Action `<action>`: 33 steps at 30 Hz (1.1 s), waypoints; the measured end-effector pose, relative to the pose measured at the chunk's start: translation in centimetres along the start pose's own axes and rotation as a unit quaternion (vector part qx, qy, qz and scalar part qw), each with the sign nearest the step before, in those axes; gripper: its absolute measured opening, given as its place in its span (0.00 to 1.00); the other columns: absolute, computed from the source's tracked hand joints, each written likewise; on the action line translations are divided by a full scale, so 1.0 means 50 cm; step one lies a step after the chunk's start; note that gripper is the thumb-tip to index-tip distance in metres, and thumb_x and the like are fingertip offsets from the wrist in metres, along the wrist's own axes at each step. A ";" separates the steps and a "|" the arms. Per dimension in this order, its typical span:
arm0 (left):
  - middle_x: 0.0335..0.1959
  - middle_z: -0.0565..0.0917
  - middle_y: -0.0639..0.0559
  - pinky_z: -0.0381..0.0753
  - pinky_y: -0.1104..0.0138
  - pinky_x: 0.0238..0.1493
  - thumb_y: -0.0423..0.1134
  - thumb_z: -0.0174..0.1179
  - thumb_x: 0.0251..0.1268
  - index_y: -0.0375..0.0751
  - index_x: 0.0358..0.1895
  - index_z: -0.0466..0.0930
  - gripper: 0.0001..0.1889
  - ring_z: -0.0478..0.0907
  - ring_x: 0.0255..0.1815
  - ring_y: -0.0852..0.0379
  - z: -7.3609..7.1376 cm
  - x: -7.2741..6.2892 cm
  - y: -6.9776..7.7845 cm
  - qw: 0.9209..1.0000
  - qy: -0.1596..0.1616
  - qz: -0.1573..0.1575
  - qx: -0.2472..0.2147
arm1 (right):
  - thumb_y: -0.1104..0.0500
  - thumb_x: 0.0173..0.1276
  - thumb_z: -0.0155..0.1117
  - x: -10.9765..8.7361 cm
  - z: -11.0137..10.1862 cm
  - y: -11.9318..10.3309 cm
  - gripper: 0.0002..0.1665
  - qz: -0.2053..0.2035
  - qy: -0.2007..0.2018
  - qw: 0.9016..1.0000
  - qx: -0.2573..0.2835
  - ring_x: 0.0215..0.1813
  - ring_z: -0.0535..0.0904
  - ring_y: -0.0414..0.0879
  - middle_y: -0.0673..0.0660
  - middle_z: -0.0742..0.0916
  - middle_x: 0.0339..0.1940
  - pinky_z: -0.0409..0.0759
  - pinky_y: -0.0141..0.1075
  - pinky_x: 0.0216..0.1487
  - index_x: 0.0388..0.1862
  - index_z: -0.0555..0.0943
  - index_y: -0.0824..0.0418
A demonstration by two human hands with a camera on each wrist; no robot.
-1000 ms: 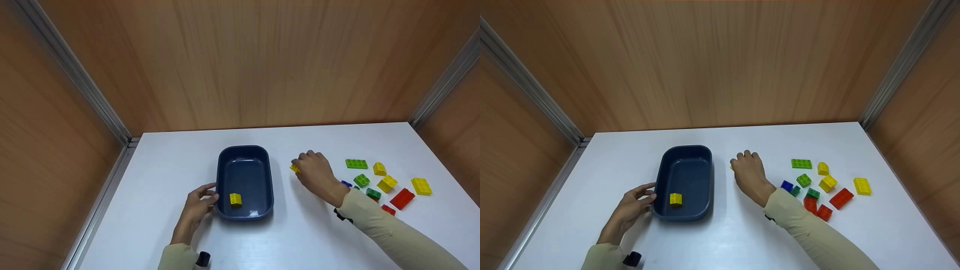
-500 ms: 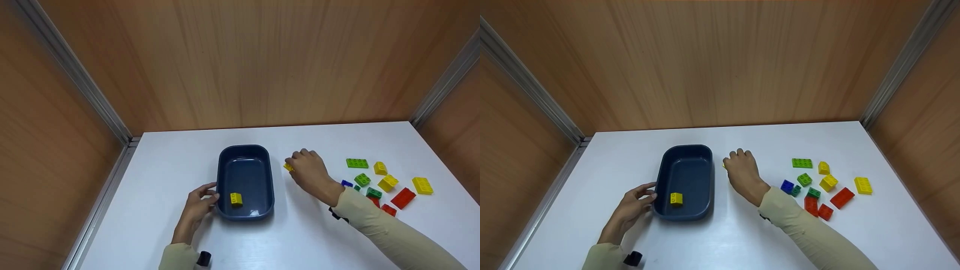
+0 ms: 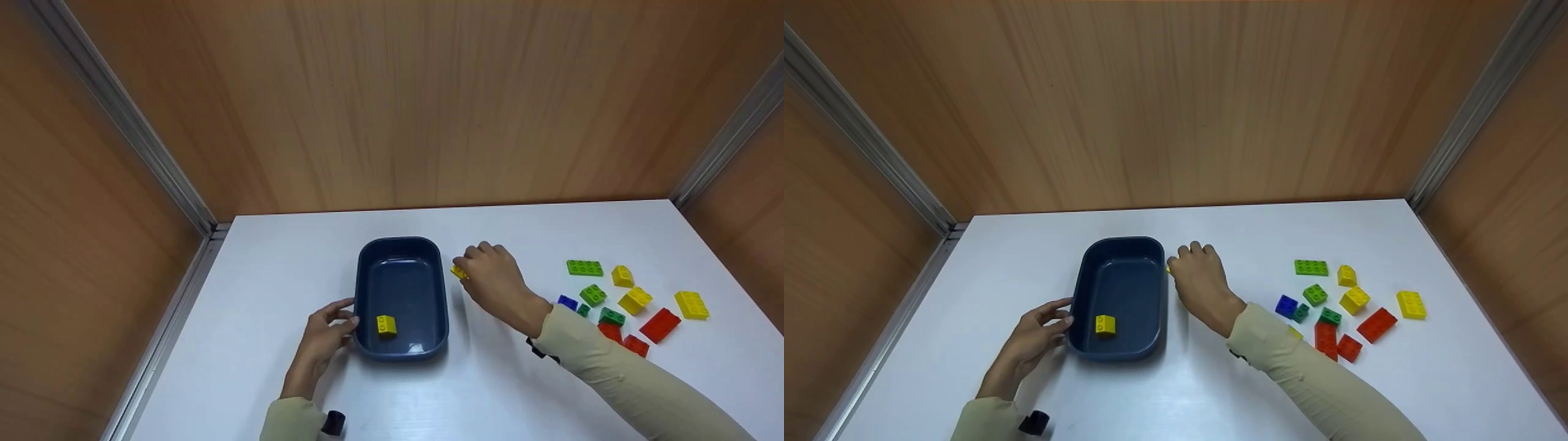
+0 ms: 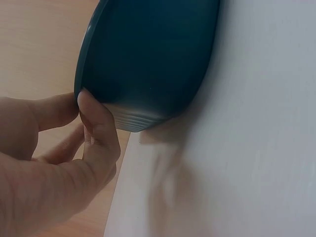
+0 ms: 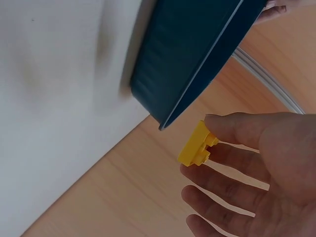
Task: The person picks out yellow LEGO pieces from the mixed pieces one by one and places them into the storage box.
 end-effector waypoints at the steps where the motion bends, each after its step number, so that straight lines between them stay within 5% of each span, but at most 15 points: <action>1: 0.52 0.79 0.40 0.82 0.61 0.42 0.28 0.63 0.75 0.33 0.71 0.76 0.24 0.80 0.39 0.53 0.000 0.000 0.000 1.000 0.000 -0.001 0.000 | 0.60 0.63 0.81 0.002 -0.001 -0.003 0.19 -0.001 -0.002 1.000 0.000 0.48 0.84 0.55 0.59 0.91 0.45 0.85 0.50 0.55 0.53 0.90 0.60; 33: 0.52 0.79 0.41 0.82 0.60 0.42 0.30 0.63 0.75 0.34 0.72 0.76 0.24 0.79 0.39 0.54 -0.001 0.001 -0.004 1.000 0.001 0.001 0.007 | 0.59 0.70 0.76 0.054 0.024 -0.108 0.14 -0.058 -0.013 0.998 0.007 0.47 0.86 0.54 0.59 0.90 0.45 0.86 0.49 0.52 0.52 0.91 0.61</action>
Point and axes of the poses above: each hand's wrist, its own x-axis towards the middle knuckle, its own z-axis out of the palm, y = z × x, the point moved 4 cm from there along x, towards the middle knuckle
